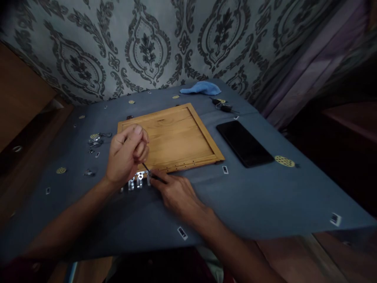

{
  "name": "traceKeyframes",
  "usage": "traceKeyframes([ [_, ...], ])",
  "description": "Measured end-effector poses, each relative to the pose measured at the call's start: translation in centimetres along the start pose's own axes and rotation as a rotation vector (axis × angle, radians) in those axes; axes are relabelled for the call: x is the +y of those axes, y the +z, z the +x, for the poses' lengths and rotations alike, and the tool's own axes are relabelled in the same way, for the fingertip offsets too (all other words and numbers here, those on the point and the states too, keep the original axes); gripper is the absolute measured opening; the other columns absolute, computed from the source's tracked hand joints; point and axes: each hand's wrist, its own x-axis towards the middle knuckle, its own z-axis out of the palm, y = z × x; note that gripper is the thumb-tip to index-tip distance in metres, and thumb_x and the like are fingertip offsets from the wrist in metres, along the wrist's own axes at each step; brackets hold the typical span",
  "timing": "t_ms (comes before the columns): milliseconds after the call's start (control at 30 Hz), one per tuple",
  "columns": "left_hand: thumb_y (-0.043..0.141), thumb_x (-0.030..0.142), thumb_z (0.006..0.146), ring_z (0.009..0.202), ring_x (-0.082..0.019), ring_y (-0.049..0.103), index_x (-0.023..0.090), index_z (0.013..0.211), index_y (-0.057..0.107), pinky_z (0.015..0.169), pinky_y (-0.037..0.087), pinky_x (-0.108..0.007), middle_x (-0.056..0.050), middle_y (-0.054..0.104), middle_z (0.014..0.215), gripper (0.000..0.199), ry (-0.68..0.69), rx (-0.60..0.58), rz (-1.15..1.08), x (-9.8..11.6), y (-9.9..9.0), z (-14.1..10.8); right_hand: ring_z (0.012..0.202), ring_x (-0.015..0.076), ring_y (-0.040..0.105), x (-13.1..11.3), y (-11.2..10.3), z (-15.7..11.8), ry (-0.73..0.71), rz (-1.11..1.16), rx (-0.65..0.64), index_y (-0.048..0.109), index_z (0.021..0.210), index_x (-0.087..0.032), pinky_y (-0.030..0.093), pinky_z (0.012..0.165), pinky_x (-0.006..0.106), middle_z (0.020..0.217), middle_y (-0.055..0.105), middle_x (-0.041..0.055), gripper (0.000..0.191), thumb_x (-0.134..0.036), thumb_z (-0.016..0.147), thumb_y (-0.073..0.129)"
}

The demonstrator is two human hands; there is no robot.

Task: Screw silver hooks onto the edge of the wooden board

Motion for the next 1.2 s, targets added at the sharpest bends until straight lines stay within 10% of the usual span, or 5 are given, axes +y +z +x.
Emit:
traceKeyframes([
  [333, 0.066, 0.051, 0.094, 0.039, -0.006, 0.021, 0.021, 0.075, 0.055, 0.041, 0.024, -0.02, 0.012, 0.027, 0.047, 0.038, 0.048, 0.042, 0.028, 1.4, -0.2, -0.3, 0.099, 0.0216, 0.079, 0.2, 0.3, -0.1, -0.012, -0.004, 0.017, 0.075, 0.128, -0.026, 0.063, 0.079, 0.029, 0.136, 0.073, 0.0071, 0.055, 0.002, 0.084, 0.057],
  [467, 0.057, 0.037, 0.102, 0.046, -0.008, 0.035, 0.02, 0.08, 0.061, 0.048, 0.03, -0.022, 0.008, 0.041, 0.054, 0.027, 0.225, -0.001, 0.391, 4.3, -1.6, -1.3, 0.099, 0.022, 0.078, 0.2, 0.2, 0.0, -0.01, 0.006, -0.002, 0.073, 0.13, -0.024, 0.064, 0.078, 0.03, 0.139, 0.071, 0.0071, 0.06, 0.004, 0.081, 0.055],
  [633, 0.08, 0.041, 0.087, 0.077, -0.017, 0.063, 0.02, 0.102, 0.07, 0.067, 0.047, -0.028, 0.001, 0.065, 0.086, 0.027, 0.05, -0.378, 1.184, 4.8, -3.5, -3.8, 0.101, 0.0226, 0.078, -0.1, -0.2, 0.2, 0.013, 0.021, -0.035, 0.072, 0.131, -0.026, 0.063, 0.077, 0.03, 0.139, 0.071, 0.0068, 0.059, 0.003, 0.083, 0.054],
  [767, 0.078, 0.05, 0.088, 0.103, -0.029, 0.068, 0.018, 0.112, 0.068, 0.08, 0.055, -0.039, -0.007, 0.066, 0.112, 0.041, -0.083, -0.446, 1.553, 3.2, -3.9, -5.2, 0.102, 0.0229, 0.078, -0.3, -0.4, 0.3, 0.024, 0.027, -0.024, 0.074, 0.129, -0.026, 0.064, 0.078, 0.03, 0.14, 0.07, 0.0074, 0.048, -0.002, 0.092, 0.054],
  [1200, 0.072, 0.047, 0.094, 0.103, -0.029, 0.071, 0.02, 0.115, 0.072, 0.085, 0.057, -0.04, -0.008, 0.066, 0.113, 0.034, -0.258, -0.531, 1.634, 1.8, -3.0, -5.0, 0.103, 0.0226, 0.078, -0.3, -0.4, 0.3, 0.003, 0.056, 0.003, 0.074, 0.128, -0.024, 0.065, 0.08, 0.03, 0.139, 0.071, 0.0078, 0.048, 0.002, 0.09, 0.059],
])
